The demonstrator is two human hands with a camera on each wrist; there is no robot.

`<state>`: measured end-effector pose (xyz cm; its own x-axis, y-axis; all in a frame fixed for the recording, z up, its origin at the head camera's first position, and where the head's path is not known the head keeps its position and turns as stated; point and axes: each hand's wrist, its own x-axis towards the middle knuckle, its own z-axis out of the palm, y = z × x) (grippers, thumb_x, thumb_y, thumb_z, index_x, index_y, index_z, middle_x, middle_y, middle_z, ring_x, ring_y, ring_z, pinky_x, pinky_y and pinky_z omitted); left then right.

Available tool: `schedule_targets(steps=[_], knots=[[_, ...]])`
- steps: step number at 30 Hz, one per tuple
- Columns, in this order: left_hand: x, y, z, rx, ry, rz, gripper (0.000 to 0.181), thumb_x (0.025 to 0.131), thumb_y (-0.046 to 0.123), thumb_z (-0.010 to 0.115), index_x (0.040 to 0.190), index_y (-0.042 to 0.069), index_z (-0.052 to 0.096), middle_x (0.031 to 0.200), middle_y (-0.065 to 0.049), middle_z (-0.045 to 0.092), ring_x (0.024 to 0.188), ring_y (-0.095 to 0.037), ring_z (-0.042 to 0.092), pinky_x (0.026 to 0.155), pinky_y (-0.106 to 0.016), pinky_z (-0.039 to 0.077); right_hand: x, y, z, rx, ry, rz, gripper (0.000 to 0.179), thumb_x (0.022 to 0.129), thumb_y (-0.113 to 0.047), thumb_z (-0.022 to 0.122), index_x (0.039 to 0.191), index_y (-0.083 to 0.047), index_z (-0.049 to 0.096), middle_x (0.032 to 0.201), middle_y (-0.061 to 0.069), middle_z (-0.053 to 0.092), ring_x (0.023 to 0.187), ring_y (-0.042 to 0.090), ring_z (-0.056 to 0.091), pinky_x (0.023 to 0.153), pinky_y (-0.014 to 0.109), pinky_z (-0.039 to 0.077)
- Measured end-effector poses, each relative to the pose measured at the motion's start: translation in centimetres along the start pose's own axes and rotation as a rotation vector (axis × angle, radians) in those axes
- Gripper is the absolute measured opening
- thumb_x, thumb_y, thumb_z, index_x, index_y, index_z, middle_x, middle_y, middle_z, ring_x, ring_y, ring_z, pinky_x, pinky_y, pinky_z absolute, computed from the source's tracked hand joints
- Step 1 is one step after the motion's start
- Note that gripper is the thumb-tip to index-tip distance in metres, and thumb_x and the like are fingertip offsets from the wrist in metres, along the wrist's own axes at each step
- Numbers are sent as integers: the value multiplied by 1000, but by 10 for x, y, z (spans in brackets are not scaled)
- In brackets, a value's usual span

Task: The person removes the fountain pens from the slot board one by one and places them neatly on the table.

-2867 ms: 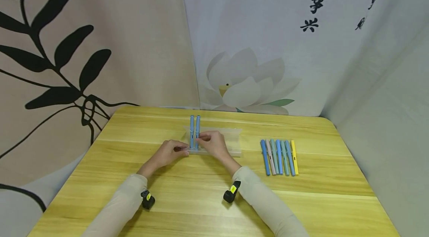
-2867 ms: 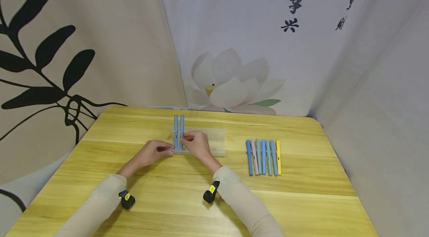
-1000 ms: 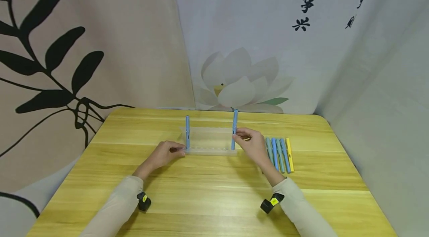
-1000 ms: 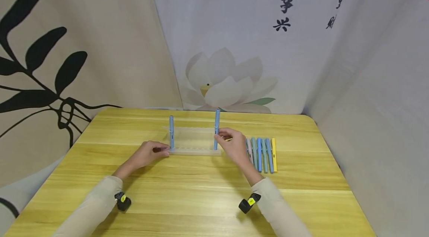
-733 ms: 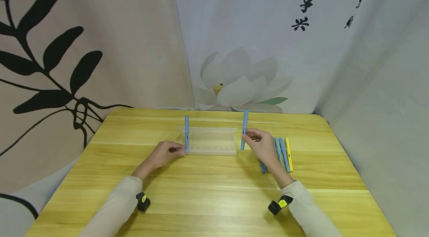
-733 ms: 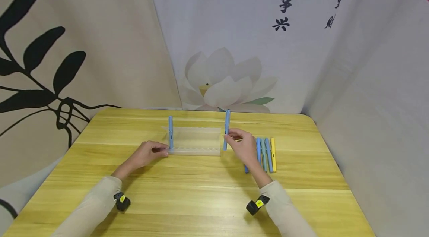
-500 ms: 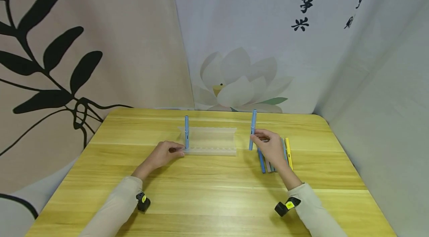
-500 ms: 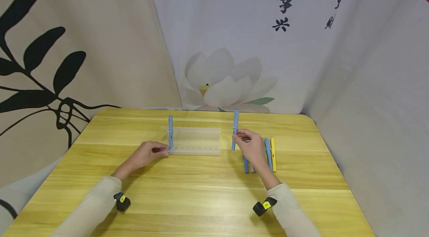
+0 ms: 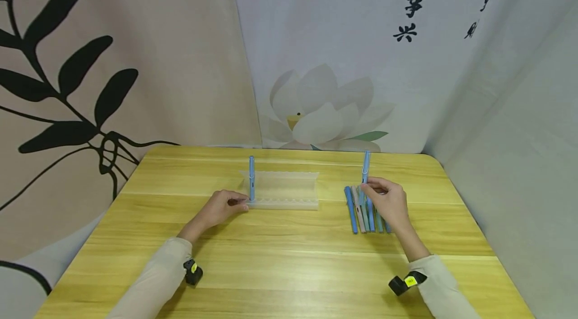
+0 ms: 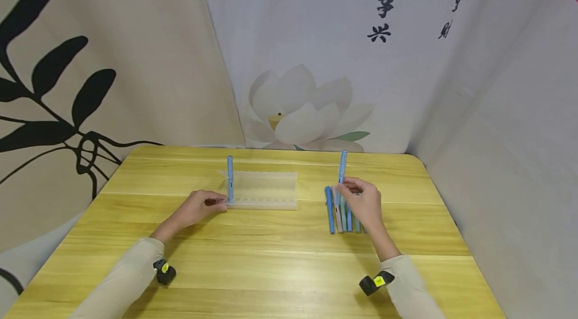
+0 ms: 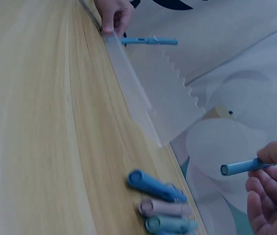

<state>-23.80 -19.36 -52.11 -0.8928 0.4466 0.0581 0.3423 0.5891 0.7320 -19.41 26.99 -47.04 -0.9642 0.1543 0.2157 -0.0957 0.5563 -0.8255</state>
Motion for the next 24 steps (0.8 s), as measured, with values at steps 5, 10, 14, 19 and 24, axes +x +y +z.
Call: schedule_targets(steps=[5, 10, 14, 19, 24], knots=[[-1, 1, 0, 3, 2, 5, 33, 96, 24, 73, 123, 5, 74, 111, -7, 75, 93, -14, 67, 81, -32, 56, -2, 8, -13, -11, 25, 29, 36, 96, -34, 74, 118, -6, 76, 104, 12, 76, 83, 1, 62, 69, 19, 52], [-1, 1, 0, 2, 4, 6, 33, 97, 24, 73, 123, 4, 74, 111, -8, 75, 95, -15, 68, 82, -34, 57, -6, 16, -24, -18, 28, 67, 39, 96, -36, 74, 120, -5, 76, 106, 14, 75, 83, 1, 62, 69, 18, 52], [-1, 1, 0, 3, 3, 6, 33, 97, 24, 72, 124, 4, 74, 111, -7, 75, 95, -15, 68, 82, -34, 57, -8, 21, -33, -49, 35, 113, 41, 96, -37, 73, 121, -5, 75, 106, 15, 75, 81, -3, 61, 69, 17, 52], [-1, 2, -1, -5, 0, 6, 33, 97, 24, 72, 123, 4, 74, 110, -7, 75, 93, -15, 67, 81, -32, 56, -9, 28, -42, -93, 37, 147, 42, 96, -38, 72, 121, -4, 75, 107, 14, 75, 81, -6, 61, 70, 15, 51], [-1, 1, -2, 3, -1, 16, 34, 97, 25, 72, 124, 4, 74, 109, -6, 75, 93, -13, 67, 81, -31, 56, -12, 37, -50, -125, 14, 168, 44, 99, -39, 69, 123, -3, 73, 109, 15, 74, 84, -1, 61, 70, 16, 51]])
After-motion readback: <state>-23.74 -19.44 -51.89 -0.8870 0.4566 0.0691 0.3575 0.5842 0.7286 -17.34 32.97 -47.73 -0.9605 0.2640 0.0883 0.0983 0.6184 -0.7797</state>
